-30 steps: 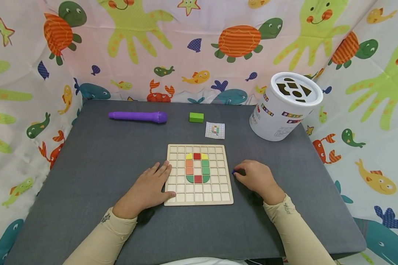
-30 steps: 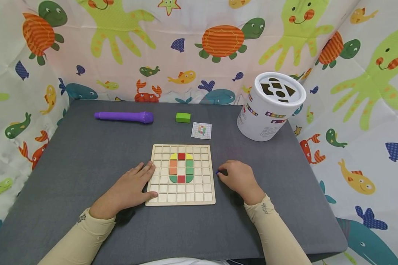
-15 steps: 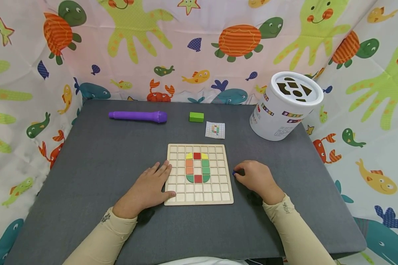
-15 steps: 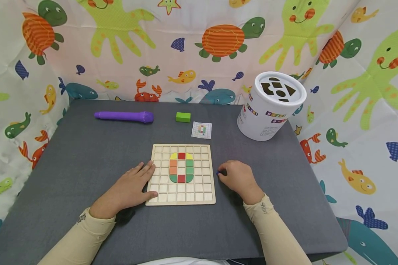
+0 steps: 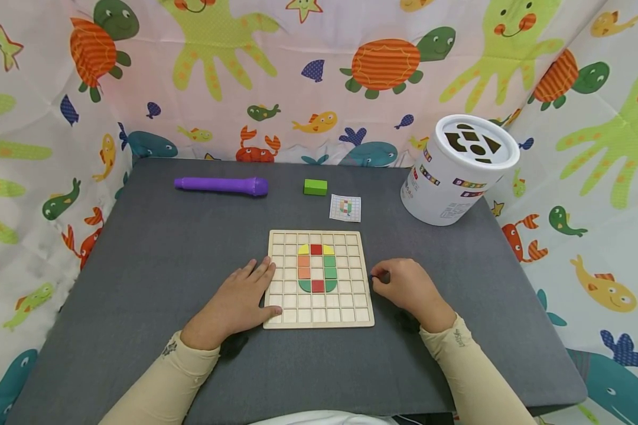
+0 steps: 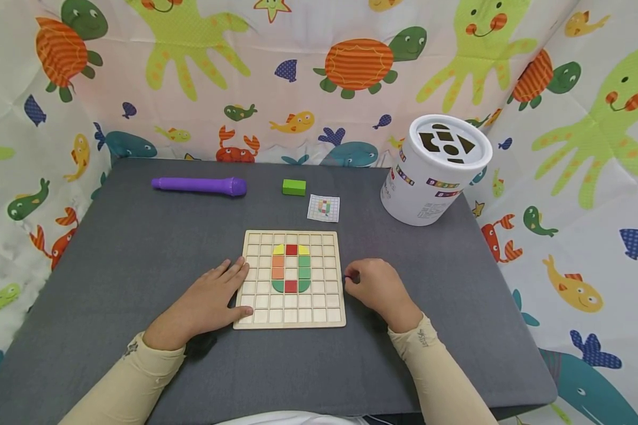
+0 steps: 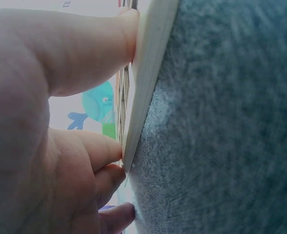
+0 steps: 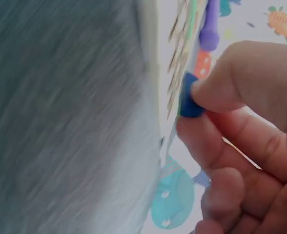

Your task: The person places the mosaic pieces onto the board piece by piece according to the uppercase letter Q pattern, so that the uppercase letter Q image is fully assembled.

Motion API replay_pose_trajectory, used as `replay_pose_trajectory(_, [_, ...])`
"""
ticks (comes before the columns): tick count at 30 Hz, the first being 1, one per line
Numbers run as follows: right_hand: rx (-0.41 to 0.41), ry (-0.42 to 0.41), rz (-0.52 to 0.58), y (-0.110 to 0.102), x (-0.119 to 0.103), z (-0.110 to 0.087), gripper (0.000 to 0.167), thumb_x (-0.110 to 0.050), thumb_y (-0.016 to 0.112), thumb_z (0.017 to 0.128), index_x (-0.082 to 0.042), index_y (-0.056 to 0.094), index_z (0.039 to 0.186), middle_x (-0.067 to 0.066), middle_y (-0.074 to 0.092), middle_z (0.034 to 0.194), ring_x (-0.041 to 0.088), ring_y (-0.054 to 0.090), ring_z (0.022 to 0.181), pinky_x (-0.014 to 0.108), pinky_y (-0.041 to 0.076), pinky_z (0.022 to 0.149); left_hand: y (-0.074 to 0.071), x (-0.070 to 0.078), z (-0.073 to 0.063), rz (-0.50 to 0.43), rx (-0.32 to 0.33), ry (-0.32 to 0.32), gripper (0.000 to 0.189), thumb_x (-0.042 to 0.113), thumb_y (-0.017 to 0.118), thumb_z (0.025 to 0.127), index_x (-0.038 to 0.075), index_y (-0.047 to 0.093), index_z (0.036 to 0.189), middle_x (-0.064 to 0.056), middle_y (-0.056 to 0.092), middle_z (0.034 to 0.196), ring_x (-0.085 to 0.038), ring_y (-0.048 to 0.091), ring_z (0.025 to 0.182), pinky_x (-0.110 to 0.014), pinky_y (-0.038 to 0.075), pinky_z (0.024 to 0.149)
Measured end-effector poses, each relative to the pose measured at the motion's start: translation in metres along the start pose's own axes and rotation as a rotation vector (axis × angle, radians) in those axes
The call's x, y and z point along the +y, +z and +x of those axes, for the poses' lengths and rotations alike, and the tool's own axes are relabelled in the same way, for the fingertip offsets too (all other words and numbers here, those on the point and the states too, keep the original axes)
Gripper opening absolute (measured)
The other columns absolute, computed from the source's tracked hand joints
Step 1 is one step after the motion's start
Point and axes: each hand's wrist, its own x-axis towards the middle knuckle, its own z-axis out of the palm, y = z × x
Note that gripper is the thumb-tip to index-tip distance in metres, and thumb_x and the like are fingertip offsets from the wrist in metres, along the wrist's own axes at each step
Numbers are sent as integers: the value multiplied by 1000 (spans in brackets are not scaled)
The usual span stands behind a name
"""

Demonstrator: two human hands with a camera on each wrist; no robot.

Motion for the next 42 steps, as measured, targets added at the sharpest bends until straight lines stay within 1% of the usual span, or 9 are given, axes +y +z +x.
replay_pose_trajectory(5, [9,-87,4,2,-24,4,13,-9,80,87,-9,84,100,-6,73,84,9,56,69,33,51,64,0,0,0,0,0,-5,98,55,71,99,1,28,168,-15,22,175,-45,23,158,-64,25,124])
replay_pose_trajectory(7, [0,-114,-5,5,-33,5,13,-9,79,86,-9,85,98,-6,73,84,10,55,70,32,51,65,0,0,0,0,1,-6,98,55,71,99,1,28,168,-15,22,175,-45,23,158,-64,25,124])
replay_pose_trajectory(11, [-12,-202,1,12,-49,5,12,-6,79,85,-11,85,94,-6,75,85,12,63,76,32,57,70,-1,1,0,-2,-1,-7,98,55,71,99,1,28,168,-15,22,175,-45,23,158,-64,25,124])
replay_pose_trajectory(15, [-27,-277,-14,21,-58,4,9,-7,81,86,-12,85,92,-6,75,83,10,66,78,32,59,71,-2,2,0,-9,-4,-10,99,54,72,99,1,27,168,-15,21,175,-45,21,159,-64,24,124])
replay_pose_trajectory(19, [-27,-297,-30,27,-62,3,5,-10,85,87,-12,86,91,-6,76,84,9,67,78,32,60,72,-1,2,1,-11,-2,-9,100,54,73,98,0,27,168,-16,21,175,-45,21,159,-64,24,124])
replay_pose_trajectory(23, [-9,-325,-37,30,-64,2,5,-11,86,87,-12,86,91,-5,78,86,12,71,81,35,62,75,3,1,3,-2,0,-6,102,58,71,97,3,25,169,-14,20,176,-44,19,160,-63,23,125])
replay_pose_trajectory(25, [-6,-339,-46,32,-63,2,5,-11,86,87,-13,86,91,-6,78,86,13,72,82,35,62,75,4,1,3,3,9,6,102,58,72,97,1,26,169,-15,21,175,-45,21,159,-63,24,124])
replay_pose_trajectory(30, [-28,-351,-46,35,-63,2,6,-8,87,85,-13,86,89,-6,78,86,11,72,83,34,61,75,3,1,2,8,27,28,101,56,73,97,-2,29,167,-18,24,174,-48,23,157,-64,25,123])
replay_pose_trajectory(42, [-67,-409,-38,38,-66,5,12,-4,83,84,-14,87,88,-3,77,87,12,72,81,32,61,72,2,0,0,-5,19,20,98,55,72,98,-1,29,167,-17,23,174,-46,23,158,-64,25,124])
